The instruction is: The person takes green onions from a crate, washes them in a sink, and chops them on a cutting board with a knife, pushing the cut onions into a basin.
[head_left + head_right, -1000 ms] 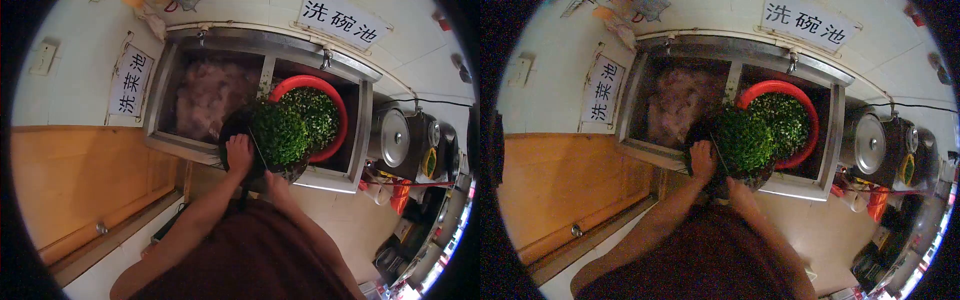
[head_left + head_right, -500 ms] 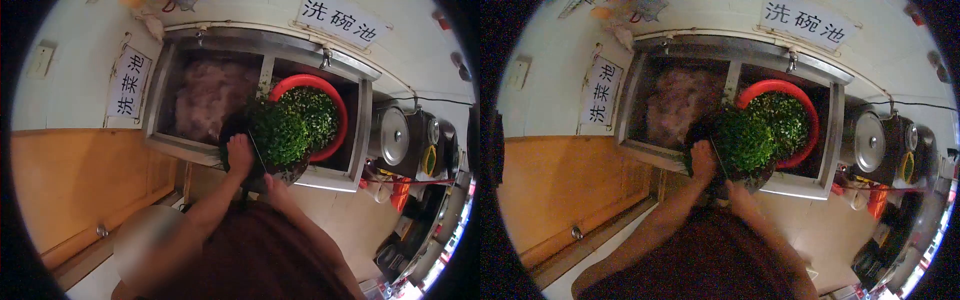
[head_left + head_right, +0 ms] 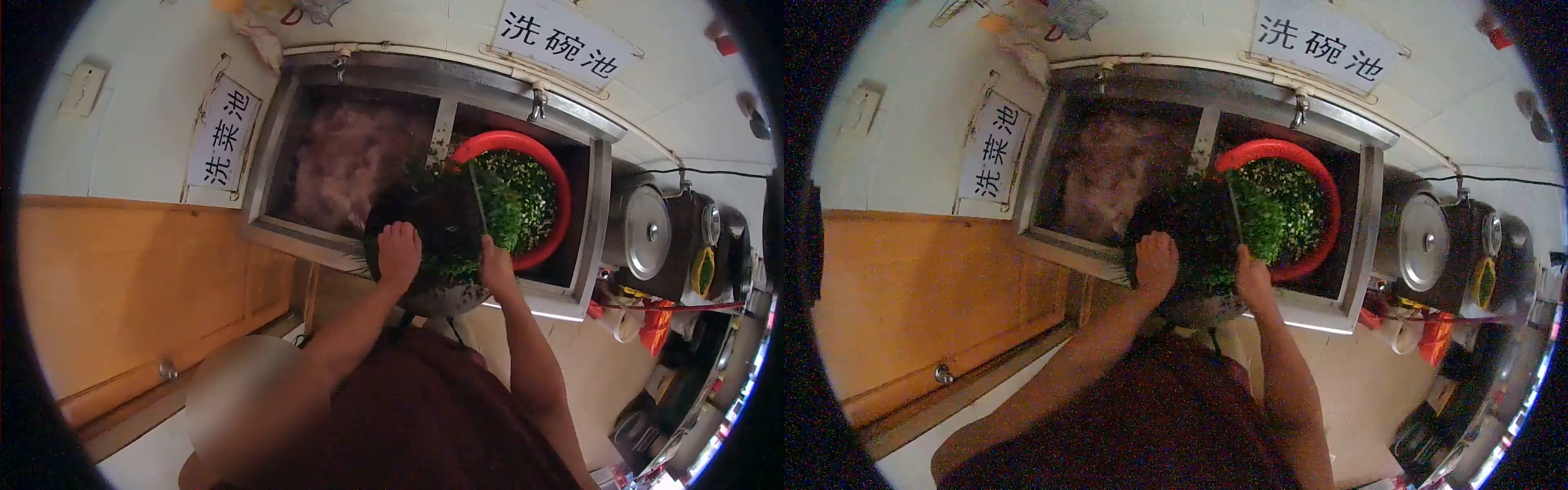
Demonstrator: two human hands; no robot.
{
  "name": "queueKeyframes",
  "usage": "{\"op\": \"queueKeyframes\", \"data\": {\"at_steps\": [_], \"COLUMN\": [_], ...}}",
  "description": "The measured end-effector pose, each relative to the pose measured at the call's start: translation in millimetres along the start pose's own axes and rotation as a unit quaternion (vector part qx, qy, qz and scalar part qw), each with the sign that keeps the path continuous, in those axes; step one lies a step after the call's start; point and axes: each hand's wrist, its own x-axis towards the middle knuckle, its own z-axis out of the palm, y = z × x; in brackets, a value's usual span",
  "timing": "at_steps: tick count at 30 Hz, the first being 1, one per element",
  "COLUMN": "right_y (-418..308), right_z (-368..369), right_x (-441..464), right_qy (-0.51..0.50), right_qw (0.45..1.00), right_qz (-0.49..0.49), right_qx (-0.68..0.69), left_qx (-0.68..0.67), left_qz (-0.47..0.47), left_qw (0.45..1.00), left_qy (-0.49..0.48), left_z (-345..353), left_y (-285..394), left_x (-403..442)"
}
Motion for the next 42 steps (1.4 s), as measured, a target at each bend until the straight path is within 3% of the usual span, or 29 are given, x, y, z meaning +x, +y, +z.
{"op": "queueKeyframes", "data": {"at_steps": [1, 4, 11, 14, 18, 19, 21, 24, 27, 32, 36, 39, 41, 42], "right_y": [4.7, -22.5, -60.5, -35.2, 9.4, 9.1, -10.1, -1.1, 38.5, 45.0, 46.7, 26.3, 14.9, 36.8], "right_z": [-4.9, -27.6, 44.4, 39.0, -9.3, -25.0, -59.8, -80.3, -69.8, -67.4, -77.5, -111.0, -134.0, -132.9], "right_x": [5.0, -2.0, 3.0, 13.3, -2.8, -19.4, -54.3, -105.6, -133.7, -102.7, -42.2, -11.2, -1.8, 3.2], "right_qy": [-0.003, 0.016, -0.126, -0.101, -0.011, -0.023, -0.106, -0.229, -0.288, -0.247, -0.242, -0.233, -0.228, -0.229], "right_qw": [0.996, 0.995, 0.991, 0.985, 0.999, 1.000, 0.993, 0.963, 0.947, 0.967, 0.969, 0.971, 0.967, 0.967], "right_qz": [0.077, 0.098, -0.006, 0.097, 0.046, -0.020, -0.044, 0.125, 0.127, 0.005, 0.041, -0.023, 0.109, 0.108], "right_qx": [0.039, 0.015, 0.043, 0.104, -0.014, -0.004, -0.019, 0.070, 0.057, 0.055, -0.002, -0.034, 0.022, 0.024], "left_qx": [-0.002, -0.010, -0.003, -0.025, -0.052, -0.051, -0.050, -0.053, -0.055, -0.043, -0.038, -0.030, -0.041, -0.055], "left_qz": [-0.003, -0.017, -0.012, 0.001, -0.005, -0.003, 0.015, 0.008, 0.016, 0.035, 0.042, 0.040, 0.036, 0.029], "left_qw": [1.000, 1.000, 1.000, 1.000, 0.998, 0.999, 0.999, 0.999, 0.998, 0.998, 0.998, 0.998, 0.998, 0.998], "left_qy": [0.003, -0.011, -0.021, -0.010, -0.017, -0.017, 0.010, 0.001, 0.007, 0.019, 0.013, 0.025, 0.023, 0.020], "left_z": [-0.1, -3.6, -2.0, -1.2, 0.8, -0.9, -3.3, -2.0, -2.9, -1.3, -3.2, -7.2, -3.5, -1.8], "left_y": [0.5, 1.2, 3.6, 0.9, -2.3, -2.3, -1.4, -0.7, -0.1, 0.9, 2.1, 7.9, 8.8, 8.9], "left_x": [0.2, 1.0, -0.5, -0.4, -0.2, 0.0, 0.8, 1.0, 1.1, -0.8, -0.2, 0.1, 0.2, -0.7]}}
